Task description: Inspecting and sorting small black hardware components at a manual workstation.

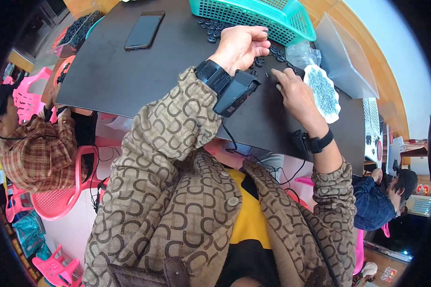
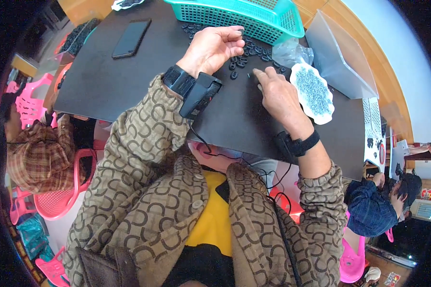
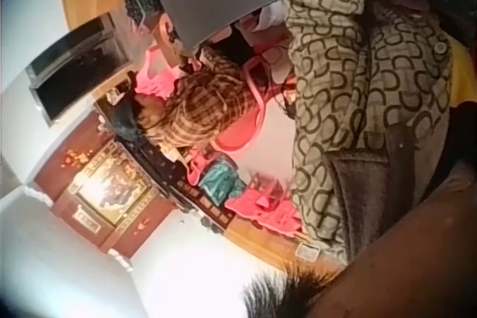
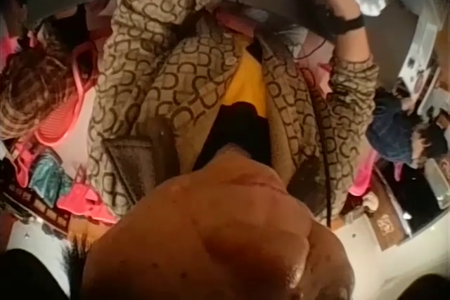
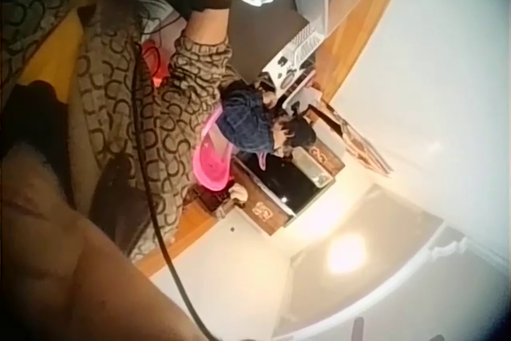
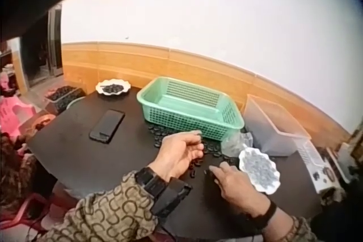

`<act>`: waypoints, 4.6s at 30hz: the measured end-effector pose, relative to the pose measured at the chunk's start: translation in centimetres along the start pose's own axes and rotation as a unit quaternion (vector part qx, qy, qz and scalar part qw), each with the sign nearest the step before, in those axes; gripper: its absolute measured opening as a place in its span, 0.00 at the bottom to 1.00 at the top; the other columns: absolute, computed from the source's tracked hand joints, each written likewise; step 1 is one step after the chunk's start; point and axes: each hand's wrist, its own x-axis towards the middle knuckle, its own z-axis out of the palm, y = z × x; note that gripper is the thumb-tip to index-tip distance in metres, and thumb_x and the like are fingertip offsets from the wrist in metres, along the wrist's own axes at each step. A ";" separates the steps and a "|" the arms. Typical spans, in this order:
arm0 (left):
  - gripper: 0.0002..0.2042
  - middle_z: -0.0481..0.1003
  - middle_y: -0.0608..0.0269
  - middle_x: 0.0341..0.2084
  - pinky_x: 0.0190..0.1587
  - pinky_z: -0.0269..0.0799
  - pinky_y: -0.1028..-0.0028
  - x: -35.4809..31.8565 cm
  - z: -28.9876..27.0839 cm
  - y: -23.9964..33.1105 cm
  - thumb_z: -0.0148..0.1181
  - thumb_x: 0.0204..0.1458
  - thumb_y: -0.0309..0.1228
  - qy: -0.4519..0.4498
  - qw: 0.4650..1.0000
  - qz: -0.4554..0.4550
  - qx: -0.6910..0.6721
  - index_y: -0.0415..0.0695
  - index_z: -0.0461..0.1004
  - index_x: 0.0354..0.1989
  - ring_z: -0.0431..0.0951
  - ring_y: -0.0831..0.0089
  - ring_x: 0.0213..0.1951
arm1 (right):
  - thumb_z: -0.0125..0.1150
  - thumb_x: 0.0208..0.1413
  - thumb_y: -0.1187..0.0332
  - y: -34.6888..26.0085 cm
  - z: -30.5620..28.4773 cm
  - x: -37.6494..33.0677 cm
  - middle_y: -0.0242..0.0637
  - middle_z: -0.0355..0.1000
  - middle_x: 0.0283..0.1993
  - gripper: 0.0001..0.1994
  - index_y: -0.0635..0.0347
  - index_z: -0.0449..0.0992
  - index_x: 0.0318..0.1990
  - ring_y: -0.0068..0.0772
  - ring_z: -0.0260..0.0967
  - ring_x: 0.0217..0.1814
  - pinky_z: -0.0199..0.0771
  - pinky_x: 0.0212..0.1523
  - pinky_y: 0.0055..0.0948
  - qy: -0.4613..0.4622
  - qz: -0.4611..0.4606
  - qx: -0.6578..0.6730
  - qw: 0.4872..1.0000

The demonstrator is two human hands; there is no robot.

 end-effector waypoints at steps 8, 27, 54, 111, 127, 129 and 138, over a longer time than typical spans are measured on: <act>0.11 0.88 0.46 0.43 0.37 0.94 0.56 0.1 -0.1 0.3 0.69 0.75 0.18 0.003 1.000 0.008 -0.002 0.25 0.88 0.60 0.90 0.57 0.37 | 0.65 0.72 0.78 -0.2 0.8 -0.2 0.48 0.80 0.58 0.27 0.53 0.86 0.77 0.59 0.86 0.57 0.89 0.56 0.56 -0.013 -0.021 -0.014 1.000; 0.09 0.88 0.46 0.42 0.35 0.93 0.57 -0.3 1.1 0.9 0.68 0.74 0.16 0.035 0.999 0.011 0.011 0.25 0.88 0.57 0.89 0.58 0.34 | 0.67 0.72 0.77 -0.6 0.0 -0.8 0.45 0.77 0.59 0.33 0.49 0.82 0.85 0.55 0.85 0.56 0.90 0.54 0.54 -0.025 -0.066 -0.040 0.997; 0.19 0.87 0.47 0.46 0.46 0.93 0.56 1.2 -0.1 -1.0 0.66 0.76 0.18 -0.053 0.997 -0.006 0.051 0.24 0.81 0.71 0.91 0.56 0.40 | 0.85 0.63 0.56 -4.4 -2.2 -16.8 0.46 0.76 0.69 0.37 0.60 0.86 0.78 0.61 0.75 0.74 0.78 0.76 0.58 0.040 -0.017 0.121 0.992; 0.03 0.88 0.59 0.35 0.28 0.84 0.72 -0.9 9.0 0.4 0.72 0.73 0.18 -0.006 0.967 0.063 0.245 0.33 0.88 0.51 0.87 0.73 0.30 | 0.69 0.79 0.81 4.0 -6.2 9.4 0.36 0.88 0.47 0.04 0.65 0.87 0.53 0.29 0.84 0.44 0.84 0.49 0.33 0.308 0.005 0.338 0.889; 0.09 0.90 0.51 0.44 0.40 0.89 0.66 -1.2 9.5 0.4 0.70 0.82 0.24 -0.047 0.993 0.050 0.092 0.30 0.86 0.60 0.92 0.64 0.42 | 0.70 0.84 0.78 5.4 -5.5 8.2 0.38 0.90 0.51 0.10 0.72 0.89 0.64 0.25 0.84 0.46 0.84 0.50 0.26 0.212 0.122 0.731 0.637; 0.09 0.89 0.51 0.45 0.39 0.89 0.66 -1.5 9.8 0.5 0.70 0.83 0.25 -0.045 0.989 0.075 0.118 0.31 0.86 0.60 0.92 0.64 0.42 | 0.70 0.84 0.78 5.6 -6.0 8.2 0.40 0.90 0.50 0.11 0.74 0.88 0.65 0.27 0.85 0.46 0.84 0.50 0.27 0.200 0.130 0.746 0.621; 0.11 0.89 0.53 0.45 0.38 0.91 0.67 -2.4 10.4 1.0 0.72 0.80 0.22 -0.051 0.983 0.111 0.137 0.27 0.86 0.64 0.92 0.65 0.40 | 0.71 0.85 0.73 6.2 -6.9 8.1 0.41 0.90 0.49 0.10 0.72 0.88 0.62 0.28 0.85 0.44 0.83 0.47 0.26 0.169 0.114 0.760 0.617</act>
